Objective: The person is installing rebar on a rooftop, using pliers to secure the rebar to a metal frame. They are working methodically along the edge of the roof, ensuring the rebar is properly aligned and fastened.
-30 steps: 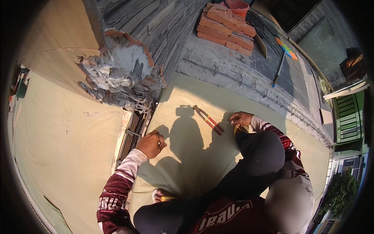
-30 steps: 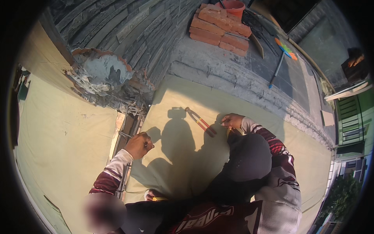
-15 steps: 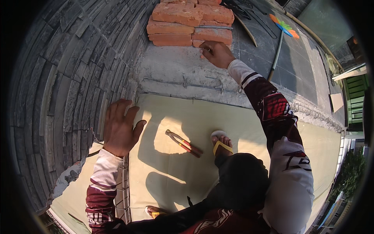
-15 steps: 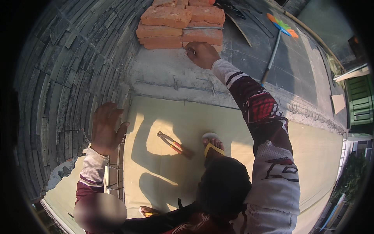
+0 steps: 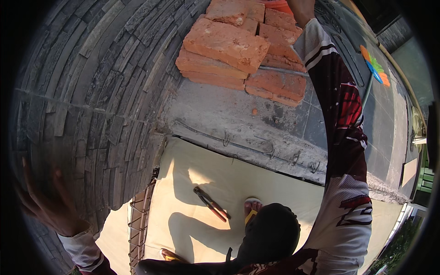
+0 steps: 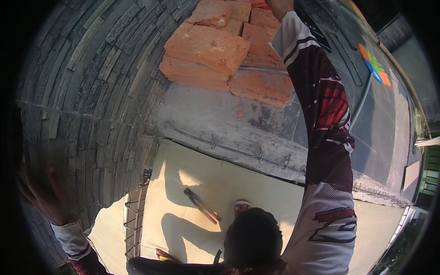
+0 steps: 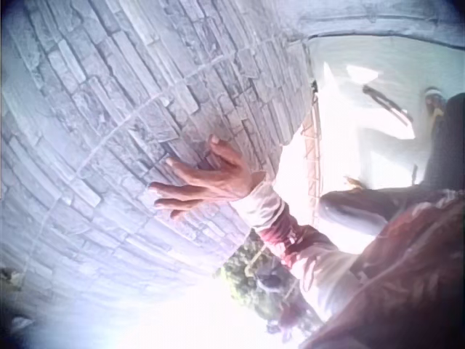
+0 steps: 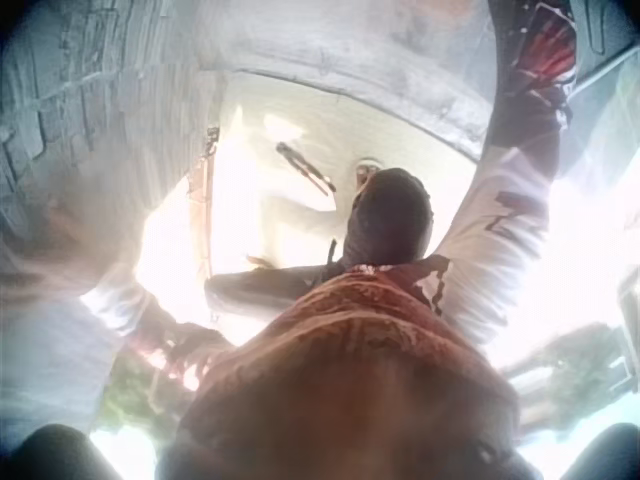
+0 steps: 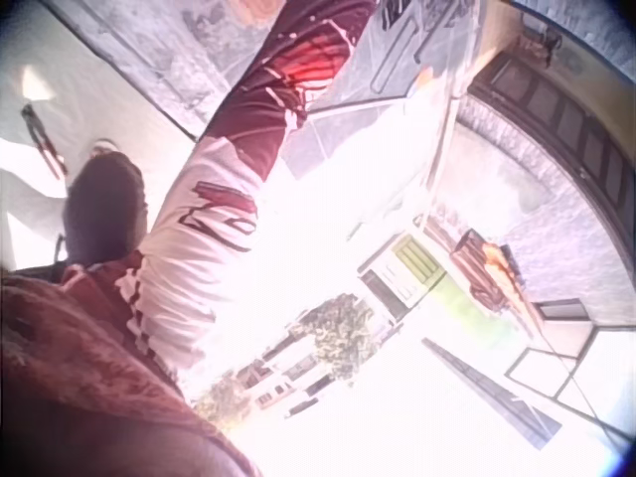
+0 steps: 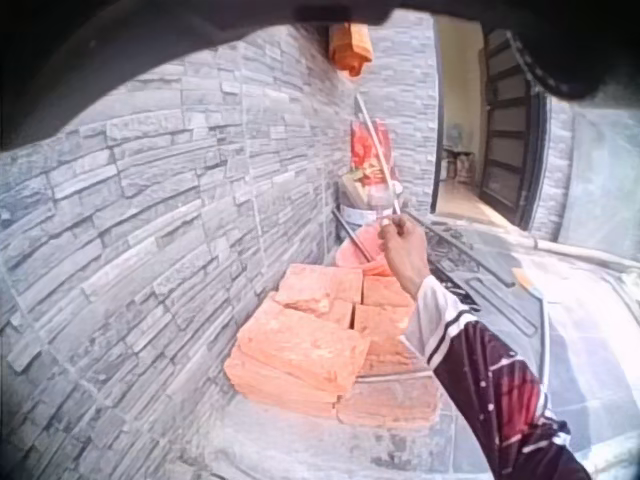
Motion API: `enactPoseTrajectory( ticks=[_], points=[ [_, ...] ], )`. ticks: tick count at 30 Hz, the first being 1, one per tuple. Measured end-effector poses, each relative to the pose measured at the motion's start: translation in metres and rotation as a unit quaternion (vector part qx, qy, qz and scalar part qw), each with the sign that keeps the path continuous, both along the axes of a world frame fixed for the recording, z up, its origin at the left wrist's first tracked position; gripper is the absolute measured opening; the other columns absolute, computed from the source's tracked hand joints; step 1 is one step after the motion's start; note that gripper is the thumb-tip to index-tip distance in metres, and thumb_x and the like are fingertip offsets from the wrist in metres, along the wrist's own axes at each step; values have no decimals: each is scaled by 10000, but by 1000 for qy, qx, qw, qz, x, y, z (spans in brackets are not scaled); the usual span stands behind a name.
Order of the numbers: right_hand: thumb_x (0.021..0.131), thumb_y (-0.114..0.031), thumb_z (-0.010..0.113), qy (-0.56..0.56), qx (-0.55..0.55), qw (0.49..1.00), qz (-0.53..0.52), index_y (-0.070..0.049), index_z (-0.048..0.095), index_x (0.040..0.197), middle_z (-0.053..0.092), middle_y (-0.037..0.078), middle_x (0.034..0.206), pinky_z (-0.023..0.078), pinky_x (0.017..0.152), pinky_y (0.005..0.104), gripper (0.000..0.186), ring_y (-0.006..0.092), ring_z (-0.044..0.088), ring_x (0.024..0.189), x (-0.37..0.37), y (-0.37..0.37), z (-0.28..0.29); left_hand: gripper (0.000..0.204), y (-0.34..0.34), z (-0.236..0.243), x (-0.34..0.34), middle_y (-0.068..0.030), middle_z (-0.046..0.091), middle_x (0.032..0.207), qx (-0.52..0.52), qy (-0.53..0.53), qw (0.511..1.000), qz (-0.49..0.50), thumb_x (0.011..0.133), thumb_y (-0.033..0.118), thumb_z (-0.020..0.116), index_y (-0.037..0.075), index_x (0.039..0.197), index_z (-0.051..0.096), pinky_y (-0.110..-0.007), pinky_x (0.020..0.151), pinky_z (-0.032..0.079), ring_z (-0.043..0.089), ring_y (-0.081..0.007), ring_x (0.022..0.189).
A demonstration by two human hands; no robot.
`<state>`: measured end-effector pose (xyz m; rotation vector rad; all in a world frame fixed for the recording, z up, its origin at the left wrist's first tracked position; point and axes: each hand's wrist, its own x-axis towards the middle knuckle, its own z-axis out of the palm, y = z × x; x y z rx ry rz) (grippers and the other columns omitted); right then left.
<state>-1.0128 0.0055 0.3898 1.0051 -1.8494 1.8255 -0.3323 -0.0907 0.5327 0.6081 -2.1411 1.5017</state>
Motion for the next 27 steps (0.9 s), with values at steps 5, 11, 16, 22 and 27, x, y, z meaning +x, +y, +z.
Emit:
enactPoseTrajectory(
  ticks=[5,11,16,22,27],
  points=[
    [960,-203,607,-36,22,994,-104,26,714,1028,718,149,775,543,632,376,262,238,688,650,-79,-57,-14,705,5,0,-28,-212,419,1584,18,0,999,-51,1004,623,514,114,1490,487,-579,1249,113,267,-409,1525],
    [937,-317,673,-55,135,986,-79,74,651,1252,741,193,1080,533,877,339,502,267,708,962,-171,-134,-43,759,15,-4,-32,-255,408,1570,37,-21,998,38,986,697,450,154,1515,410,-615,1253,25,227,-444,1527],
    [872,-466,656,-64,350,929,-105,41,609,1300,667,257,1271,484,1020,460,665,424,629,1216,-228,-166,-102,802,16,-8,-30,-270,416,1549,14,-6,998,55,964,740,423,174,1529,356,-685,1225,93,238,-447,1517],
    [935,-301,586,13,568,805,-169,49,624,1217,670,312,1220,536,982,495,452,447,669,1145,-276,-190,-173,792,15,-12,-33,-266,424,1530,26,-5,999,31,953,740,456,184,1513,383,-730,1204,61,248,-442,1510],
    [968,-250,525,34,662,741,-108,-45,654,1228,693,263,1208,543,970,502,355,423,676,1147,-273,-180,-178,787,15,-14,-31,-267,435,1519,28,-19,999,39,954,730,468,180,1510,381,-715,1212,72,248,-441,1508]
  ],
)
